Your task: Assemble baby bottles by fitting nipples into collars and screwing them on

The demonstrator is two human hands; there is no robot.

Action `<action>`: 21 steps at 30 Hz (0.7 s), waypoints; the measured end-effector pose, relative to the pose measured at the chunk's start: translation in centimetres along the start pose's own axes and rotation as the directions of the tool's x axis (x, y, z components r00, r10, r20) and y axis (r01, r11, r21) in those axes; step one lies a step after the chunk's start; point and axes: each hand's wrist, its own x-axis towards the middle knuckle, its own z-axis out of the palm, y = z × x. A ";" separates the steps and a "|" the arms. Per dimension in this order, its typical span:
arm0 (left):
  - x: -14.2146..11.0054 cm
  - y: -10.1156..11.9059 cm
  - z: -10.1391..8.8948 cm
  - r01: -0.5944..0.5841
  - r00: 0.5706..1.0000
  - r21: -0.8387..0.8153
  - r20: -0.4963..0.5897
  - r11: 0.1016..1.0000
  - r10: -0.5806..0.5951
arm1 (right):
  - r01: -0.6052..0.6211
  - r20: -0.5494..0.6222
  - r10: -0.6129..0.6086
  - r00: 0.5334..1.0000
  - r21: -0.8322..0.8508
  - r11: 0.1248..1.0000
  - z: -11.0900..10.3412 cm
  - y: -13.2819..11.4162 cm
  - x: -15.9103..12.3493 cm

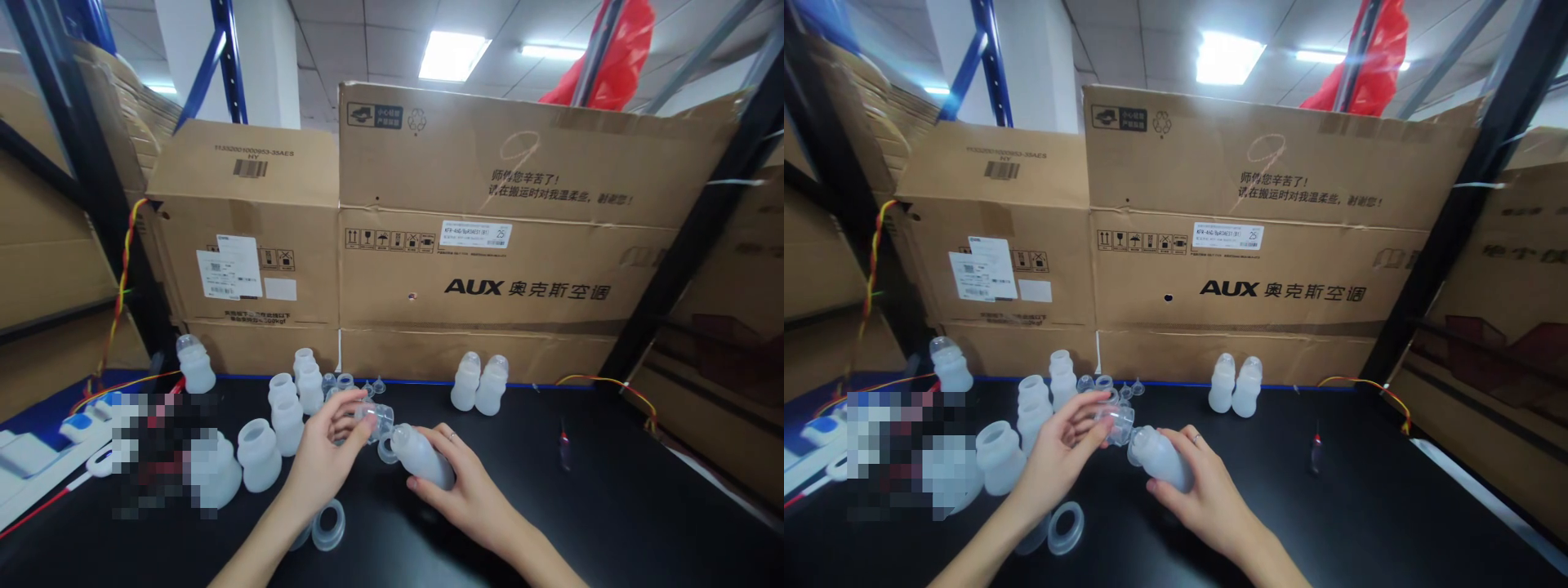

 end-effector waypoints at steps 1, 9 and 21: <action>0.0 0.0 0.1 0.006 1.000 -0.018 0.009 1.000 -0.006 | 0.008 -0.005 -0.008 1.000 -0.003 1.000 0.0 0.0 0.0; -0.6 0.2 0.8 0.048 0.995 -0.050 0.090 0.998 -0.044 | 0.050 -0.041 -0.049 0.998 0.014 0.999 0.4 0.3 -0.4; -0.7 0.4 0.8 0.052 0.988 -0.123 0.151 0.991 -0.034 | 0.173 -0.175 -0.165 0.971 0.033 0.984 0.1 0.4 -0.6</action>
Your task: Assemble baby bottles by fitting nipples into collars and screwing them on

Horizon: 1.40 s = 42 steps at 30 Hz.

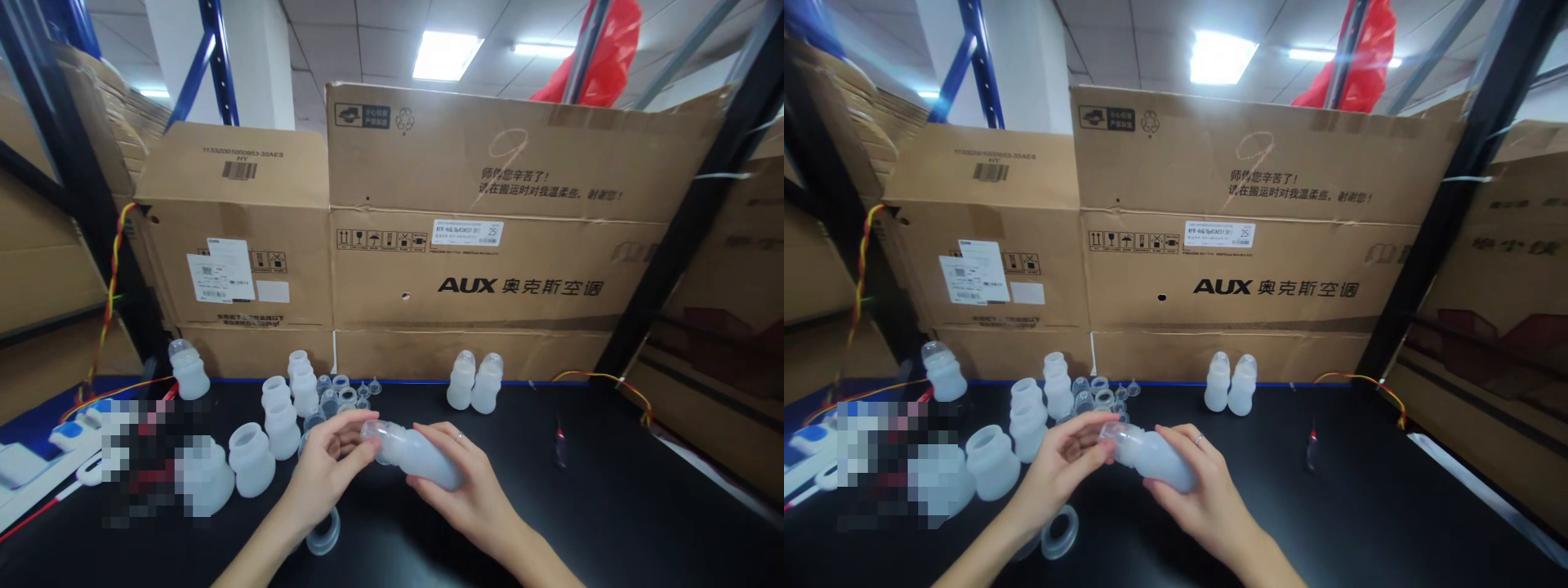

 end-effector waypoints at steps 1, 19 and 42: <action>0.0 0.0 0.0 -0.004 1.000 0.010 -0.001 1.000 0.004 | 0.002 0.006 -0.002 1.000 -0.003 1.000 0.0 0.0 -0.1; -0.9 0.7 0.2 -0.106 0.990 0.132 0.110 0.986 0.092 | -0.187 0.028 0.185 0.982 0.099 0.977 -0.8 -1.2 -0.1; -1.2 0.8 0.4 -0.295 0.950 0.555 0.082 0.778 0.301 | -0.240 -0.047 0.275 0.960 0.367 0.899 -0.4 -0.1 0.8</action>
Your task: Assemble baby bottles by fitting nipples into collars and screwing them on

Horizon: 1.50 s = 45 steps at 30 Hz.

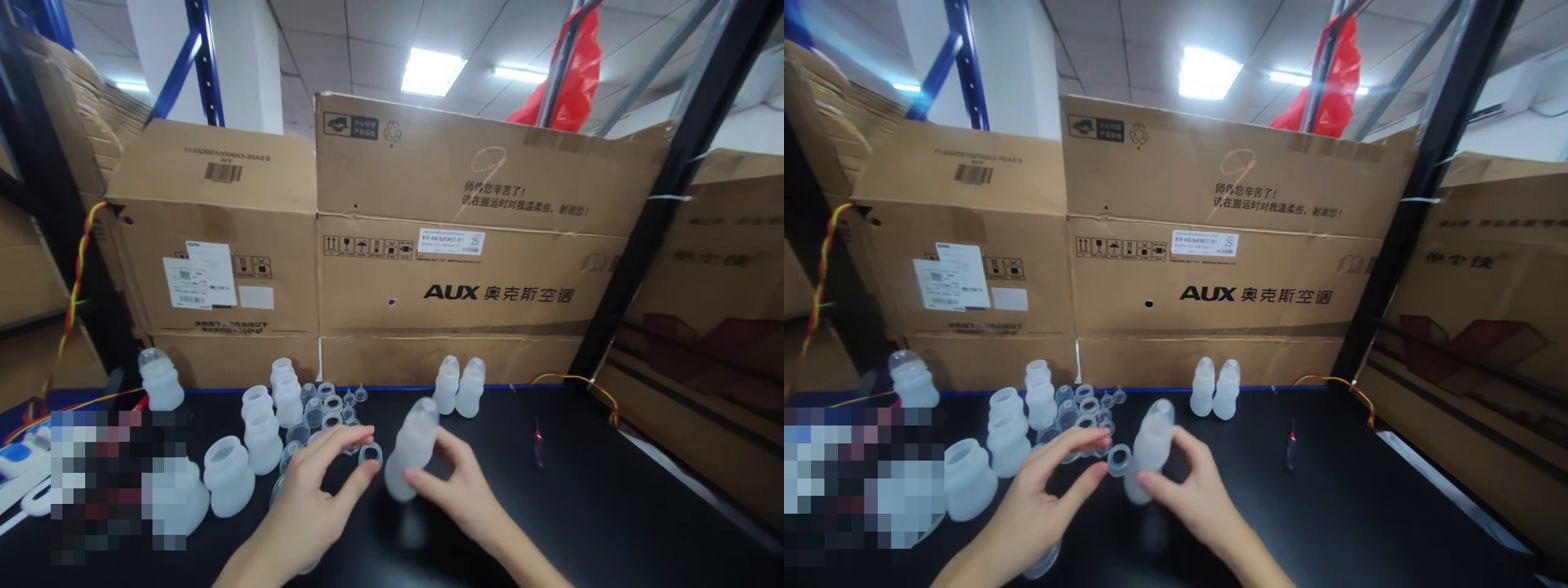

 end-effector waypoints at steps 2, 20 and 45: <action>0.5 -0.2 -1.0 -0.067 0.996 0.169 0.076 0.983 0.055 | 0.029 -0.190 -0.041 0.981 -0.069 0.997 -1.8 0.2 1.0; 0.6 -2.8 -1.7 0.037 0.918 0.510 0.323 0.859 -0.232 | -0.460 -0.651 0.014 0.759 -0.521 0.719 -14.9 7.8 3.9; 0.5 -5.1 -0.4 -0.121 0.922 0.607 0.361 0.785 -0.137 | 0.337 0.363 -0.122 0.924 -0.621 0.707 3.5 0.3 -0.3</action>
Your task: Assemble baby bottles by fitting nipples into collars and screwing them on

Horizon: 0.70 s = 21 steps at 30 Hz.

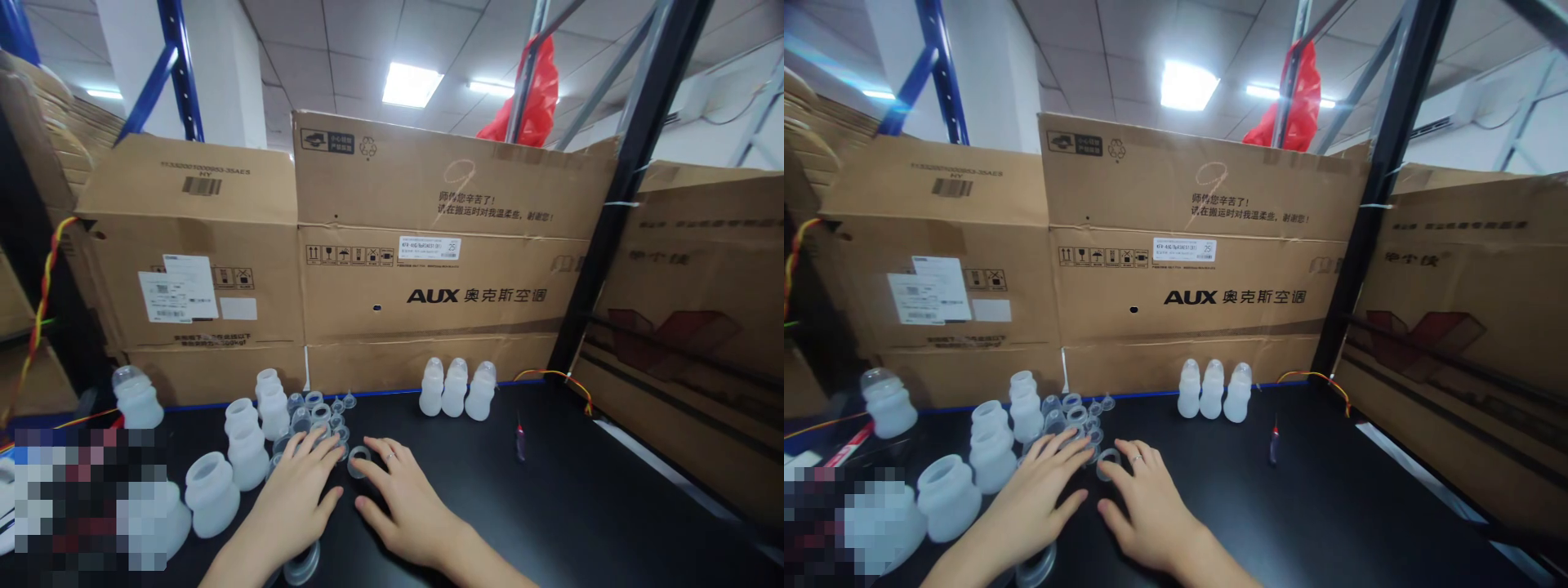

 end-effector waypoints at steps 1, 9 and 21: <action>0.0 -0.1 0.1 -0.010 1.000 -0.010 -0.018 1.000 0.010 | -0.019 0.005 0.018 1.000 0.012 1.000 -0.1 0.2 0.0; 0.3 0.7 -0.2 -0.038 0.978 -0.164 -0.209 0.986 0.003 | -0.128 -0.068 0.135 0.989 0.097 0.987 -0.1 2.3 -0.4; 0.2 1.1 -0.8 -0.175 0.845 -0.198 -0.532 0.964 0.044 | -0.289 0.099 0.480 0.872 0.894 0.342 -1.2 3.0 0.4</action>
